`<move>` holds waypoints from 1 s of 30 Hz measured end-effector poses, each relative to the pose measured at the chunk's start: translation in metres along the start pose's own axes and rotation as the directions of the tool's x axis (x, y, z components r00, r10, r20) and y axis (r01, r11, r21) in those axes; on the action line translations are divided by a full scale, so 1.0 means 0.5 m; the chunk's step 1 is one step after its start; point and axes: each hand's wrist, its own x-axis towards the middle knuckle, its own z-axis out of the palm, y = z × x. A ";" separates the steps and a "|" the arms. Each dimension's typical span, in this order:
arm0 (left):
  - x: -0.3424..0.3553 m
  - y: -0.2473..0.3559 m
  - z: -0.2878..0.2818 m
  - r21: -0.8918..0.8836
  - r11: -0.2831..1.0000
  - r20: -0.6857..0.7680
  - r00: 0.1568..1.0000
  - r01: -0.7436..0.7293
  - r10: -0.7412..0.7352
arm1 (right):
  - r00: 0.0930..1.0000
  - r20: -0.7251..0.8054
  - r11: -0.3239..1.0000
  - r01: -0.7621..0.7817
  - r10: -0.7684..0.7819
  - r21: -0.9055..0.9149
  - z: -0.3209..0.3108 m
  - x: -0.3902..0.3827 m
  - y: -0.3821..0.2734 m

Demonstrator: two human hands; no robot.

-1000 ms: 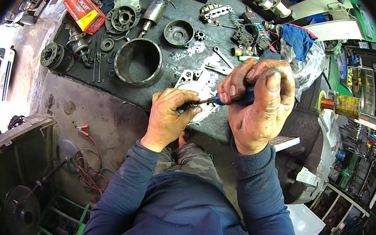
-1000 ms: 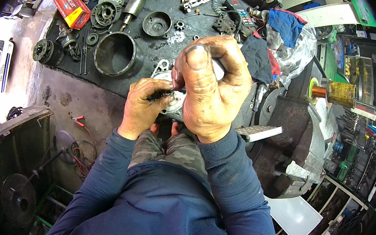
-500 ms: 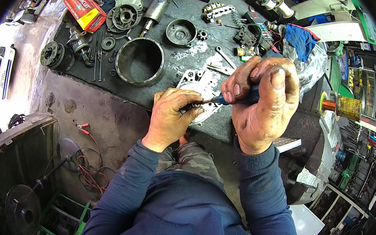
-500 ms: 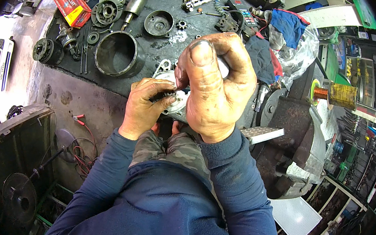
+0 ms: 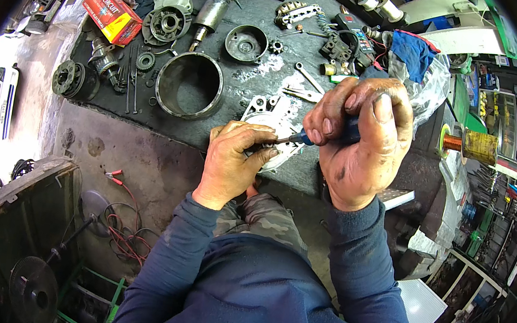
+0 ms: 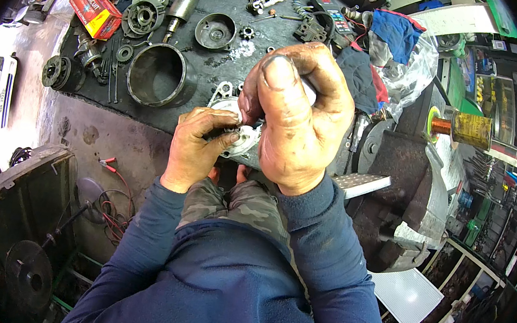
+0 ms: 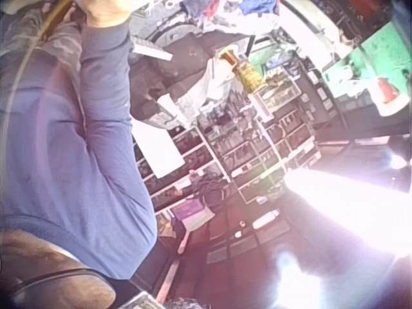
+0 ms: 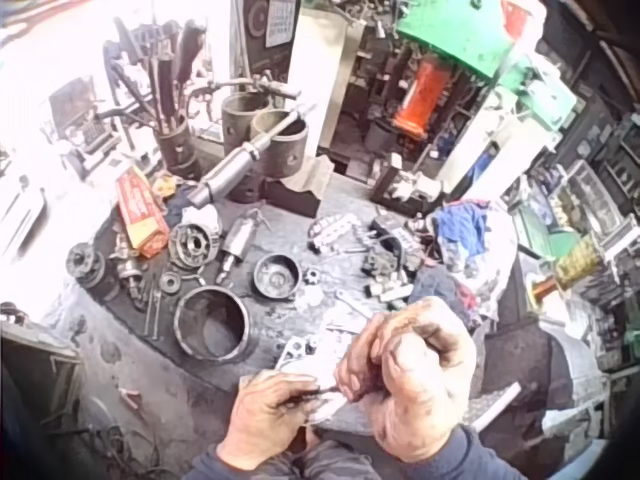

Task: The person uses a screwdriver and pliers to manipulate a small mechanical component on a cluttered workbench. They repeatedly insert the screwdriver into the part, adjust it, and use pliers to hold or reposition it while working in a workshop environment.

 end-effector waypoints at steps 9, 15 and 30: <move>0.003 -0.006 0.003 0.000 0.999 -0.002 0.999 -0.042 0.042 | 0.999 -0.017 0.997 -0.049 0.050 0.057 -0.002 0.002 0.000; 0.004 -0.008 0.002 -0.007 0.999 -0.007 0.999 -0.037 0.037 | 0.998 -0.011 0.994 -0.056 0.058 0.098 0.003 0.003 0.002; 0.008 -0.007 0.002 -0.046 0.998 0.008 0.999 -0.053 0.053 | 0.997 0.039 0.992 -0.064 0.059 0.113 -0.007 0.003 -0.008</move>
